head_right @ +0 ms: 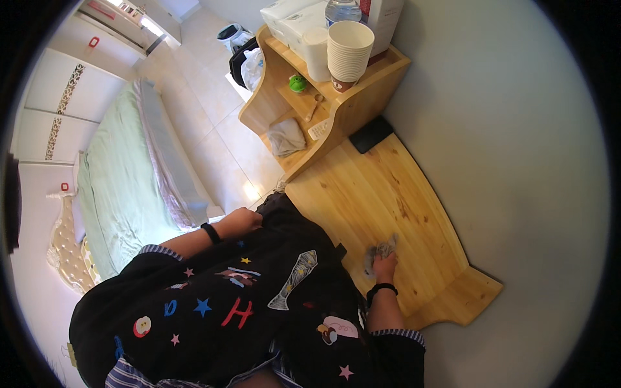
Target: The person wipes the surface of a sliding wardrobe door, a bedside table, a room door, and a wooden desk using a cloth.
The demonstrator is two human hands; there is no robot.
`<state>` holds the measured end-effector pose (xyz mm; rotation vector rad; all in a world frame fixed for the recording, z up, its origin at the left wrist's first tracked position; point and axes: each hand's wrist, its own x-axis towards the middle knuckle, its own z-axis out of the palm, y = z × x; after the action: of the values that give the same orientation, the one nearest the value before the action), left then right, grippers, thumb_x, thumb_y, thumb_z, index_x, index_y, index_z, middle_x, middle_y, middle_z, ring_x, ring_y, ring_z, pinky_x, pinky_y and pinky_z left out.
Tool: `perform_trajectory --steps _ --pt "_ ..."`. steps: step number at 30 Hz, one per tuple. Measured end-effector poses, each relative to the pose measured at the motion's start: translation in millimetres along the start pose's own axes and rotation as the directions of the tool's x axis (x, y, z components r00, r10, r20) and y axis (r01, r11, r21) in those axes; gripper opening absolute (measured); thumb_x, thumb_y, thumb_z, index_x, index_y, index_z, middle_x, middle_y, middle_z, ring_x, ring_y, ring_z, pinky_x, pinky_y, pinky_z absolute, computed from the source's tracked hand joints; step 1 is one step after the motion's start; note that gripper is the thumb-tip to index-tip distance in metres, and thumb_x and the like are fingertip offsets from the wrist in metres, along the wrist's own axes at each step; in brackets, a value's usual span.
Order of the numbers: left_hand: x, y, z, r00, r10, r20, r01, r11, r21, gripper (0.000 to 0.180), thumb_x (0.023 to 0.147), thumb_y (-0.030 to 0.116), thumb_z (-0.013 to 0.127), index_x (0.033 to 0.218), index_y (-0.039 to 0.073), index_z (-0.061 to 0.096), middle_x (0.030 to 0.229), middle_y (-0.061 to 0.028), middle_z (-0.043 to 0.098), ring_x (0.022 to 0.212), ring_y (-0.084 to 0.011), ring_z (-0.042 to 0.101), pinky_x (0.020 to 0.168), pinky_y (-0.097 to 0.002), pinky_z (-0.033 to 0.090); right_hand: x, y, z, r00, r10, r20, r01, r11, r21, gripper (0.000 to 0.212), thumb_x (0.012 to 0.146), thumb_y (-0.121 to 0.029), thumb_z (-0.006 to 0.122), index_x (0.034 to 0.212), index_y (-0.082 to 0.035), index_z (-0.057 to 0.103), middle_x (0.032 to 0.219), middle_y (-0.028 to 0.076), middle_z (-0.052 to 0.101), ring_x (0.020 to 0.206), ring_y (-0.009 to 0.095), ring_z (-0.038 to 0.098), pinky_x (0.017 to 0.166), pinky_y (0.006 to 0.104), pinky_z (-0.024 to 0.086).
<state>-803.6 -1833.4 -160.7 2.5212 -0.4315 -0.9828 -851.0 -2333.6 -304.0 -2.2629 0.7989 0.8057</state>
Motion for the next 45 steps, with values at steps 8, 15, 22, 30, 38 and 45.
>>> perform_trajectory --steps 8,15,22,30,38,45 --pt "40 41 -20 0.962 0.249 0.112 -0.205 0.930 -0.305 0.019 0.093 0.027 0.068 0.095 0.008 0.070 0.081 -0.0158 0.070 0.085 -0.0360 0.069 0.075 -0.0458 0.055 1 -16 3 0.996 0.082 -0.024 -0.083 0.996 -0.028 0.076 0.097 -0.028 0.063 0.154 0.007 0.028 0.155 0.034 0.036 0.138 0.049 0.043 0.114 0.0513 0.041" --pt "71 27 12 0.961 0.214 0.174 -0.229 0.971 0.073 0.021 0.092 0.029 0.068 0.092 0.009 0.071 0.087 -0.0168 0.071 0.088 -0.0370 0.070 0.079 -0.0476 0.055 -17 -41 -7 0.982 0.190 -0.002 -0.190 0.982 -0.007 0.075 0.099 -0.023 0.062 0.157 0.005 0.024 0.156 0.033 0.032 0.135 0.049 0.046 0.110 0.0532 0.046" --pt "-52 26 -67 0.941 0.008 0.338 0.088 0.960 -0.267 0.034 0.094 0.037 0.073 0.116 0.011 0.069 0.091 -0.0108 0.072 0.088 -0.0269 0.071 0.079 -0.0397 0.055 -4 -19 -1 0.983 0.185 0.006 -0.185 0.982 -0.028 0.075 0.103 -0.028 0.057 0.159 0.003 0.019 0.161 0.033 0.022 0.138 0.050 0.043 0.109 0.0552 0.046" --pt "-17 32 -58 0.937 0.107 0.331 -0.051 0.984 -0.172 0.048 0.082 0.017 0.074 0.127 0.004 0.064 0.106 -0.0141 0.073 0.101 -0.0313 0.070 0.091 -0.0405 0.055 -1 -10 15 0.985 0.116 -0.127 -0.123 0.991 -0.045 0.071 0.100 -0.025 0.060 0.155 0.005 0.027 0.154 0.034 0.036 0.132 0.050 0.048 0.109 0.0531 0.047" --pt "-7 39 -61 0.990 0.136 0.032 -0.112 0.912 -0.395 0.013 0.079 0.010 0.062 0.088 0.001 0.063 0.080 -0.0215 0.062 0.077 -0.0375 0.064 0.070 -0.0450 0.050 18 0 13 0.999 0.052 -0.001 -0.052 0.992 0.113 0.089 0.095 -0.041 0.067 0.160 0.002 0.023 0.160 0.031 0.028 0.145 0.048 0.035 0.117 0.0535 0.038" --pt "-74 49 -70 0.962 0.203 -0.180 -0.244 0.939 -0.243 0.011 0.074 0.007 0.065 0.084 0.004 0.062 0.082 -0.0174 0.064 0.083 -0.0389 0.064 0.076 -0.0480 0.053 -21 -59 -2 0.971 -0.052 -0.232 0.063 0.997 0.037 0.085 0.094 -0.039 0.071 0.158 -0.003 0.030 0.157 0.028 0.031 0.136 0.045 0.046 0.106 0.0489 0.047"
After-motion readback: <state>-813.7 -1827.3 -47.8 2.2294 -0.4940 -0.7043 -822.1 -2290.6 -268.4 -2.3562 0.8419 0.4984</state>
